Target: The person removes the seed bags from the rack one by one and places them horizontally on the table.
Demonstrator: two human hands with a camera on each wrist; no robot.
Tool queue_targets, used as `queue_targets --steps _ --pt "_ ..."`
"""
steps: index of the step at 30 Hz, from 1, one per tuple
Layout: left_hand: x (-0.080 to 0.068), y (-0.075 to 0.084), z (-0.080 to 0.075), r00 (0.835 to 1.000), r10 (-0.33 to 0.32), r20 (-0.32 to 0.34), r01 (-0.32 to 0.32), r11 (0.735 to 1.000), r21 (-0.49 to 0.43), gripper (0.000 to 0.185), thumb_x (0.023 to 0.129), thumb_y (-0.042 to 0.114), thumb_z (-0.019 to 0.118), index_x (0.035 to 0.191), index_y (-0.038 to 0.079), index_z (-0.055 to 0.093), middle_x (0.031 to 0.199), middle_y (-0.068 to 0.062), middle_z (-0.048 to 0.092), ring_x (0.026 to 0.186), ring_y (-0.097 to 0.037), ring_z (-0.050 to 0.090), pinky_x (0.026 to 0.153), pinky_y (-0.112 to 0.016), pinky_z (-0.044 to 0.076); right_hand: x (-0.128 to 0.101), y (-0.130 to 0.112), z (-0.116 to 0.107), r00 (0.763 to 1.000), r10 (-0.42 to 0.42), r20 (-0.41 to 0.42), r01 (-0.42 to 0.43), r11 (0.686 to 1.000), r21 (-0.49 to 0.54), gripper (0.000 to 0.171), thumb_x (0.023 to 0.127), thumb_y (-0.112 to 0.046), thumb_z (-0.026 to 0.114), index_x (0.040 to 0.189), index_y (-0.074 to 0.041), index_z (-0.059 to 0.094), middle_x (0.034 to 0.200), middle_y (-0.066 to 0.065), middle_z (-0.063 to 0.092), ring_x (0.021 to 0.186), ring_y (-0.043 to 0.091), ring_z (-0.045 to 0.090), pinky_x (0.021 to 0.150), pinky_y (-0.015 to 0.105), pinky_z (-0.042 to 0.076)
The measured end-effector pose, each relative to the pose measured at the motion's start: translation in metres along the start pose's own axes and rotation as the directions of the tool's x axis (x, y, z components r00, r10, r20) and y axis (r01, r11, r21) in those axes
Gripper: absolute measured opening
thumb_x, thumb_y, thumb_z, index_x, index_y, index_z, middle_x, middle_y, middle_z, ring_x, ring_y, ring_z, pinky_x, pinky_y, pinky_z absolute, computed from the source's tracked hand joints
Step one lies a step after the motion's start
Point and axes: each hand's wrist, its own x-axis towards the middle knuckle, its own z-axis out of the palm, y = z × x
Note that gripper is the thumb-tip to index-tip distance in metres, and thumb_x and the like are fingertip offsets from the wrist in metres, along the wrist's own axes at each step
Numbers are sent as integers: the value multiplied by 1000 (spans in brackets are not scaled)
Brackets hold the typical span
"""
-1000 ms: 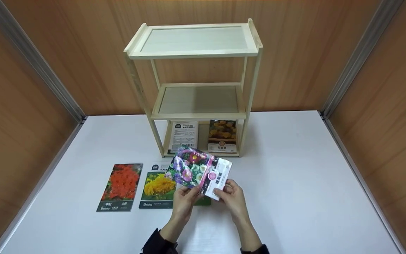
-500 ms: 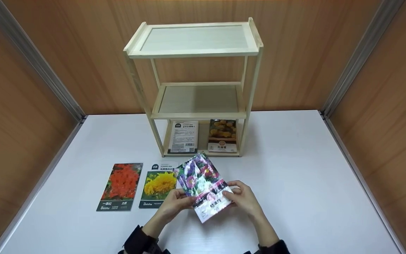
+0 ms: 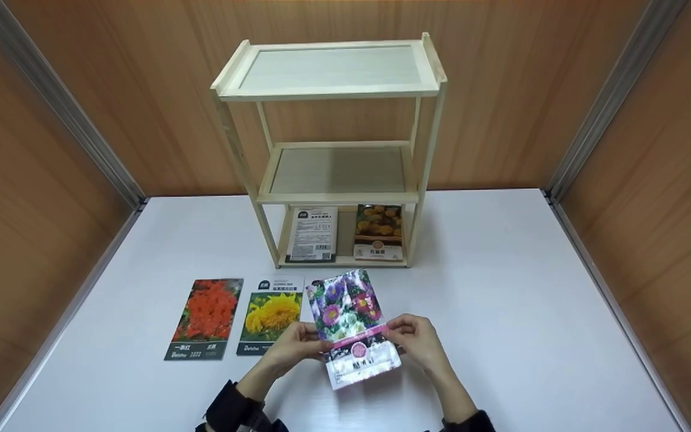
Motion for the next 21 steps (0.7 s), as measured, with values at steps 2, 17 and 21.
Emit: queue_targets --steps 2,17,21 --pt "-1 4 5 995 25 -92 -25 1000 -3 22 76 -4 63 95 -14 59 81 -21 65 73 -30 64 66 -43 51 -1 1 2 998 2 -67 -2 1000 0 25 82 -10 62 94 11 56 81 15 63 66 18 60 57 27 51" --pt "30 -26 44 829 310 -466 -137 920 368 15 68 2 74 80 -2 65 65 -2 63 56 -8 58 51 -18 49 -1 30 9 897 34 -441 -147 964 -223 14 79 -5 65 85 6 62 69 5 61 60 14 56 51 22 49" --pt "36 -27 52 836 328 -440 -107 885 454 12 70 0 71 82 -1 67 66 0 62 57 -5 57 51 -16 47 -1 37 2 885 48 -462 -188 947 -261 15 79 -7 65 86 6 63 68 4 60 60 13 54 49 20 47"
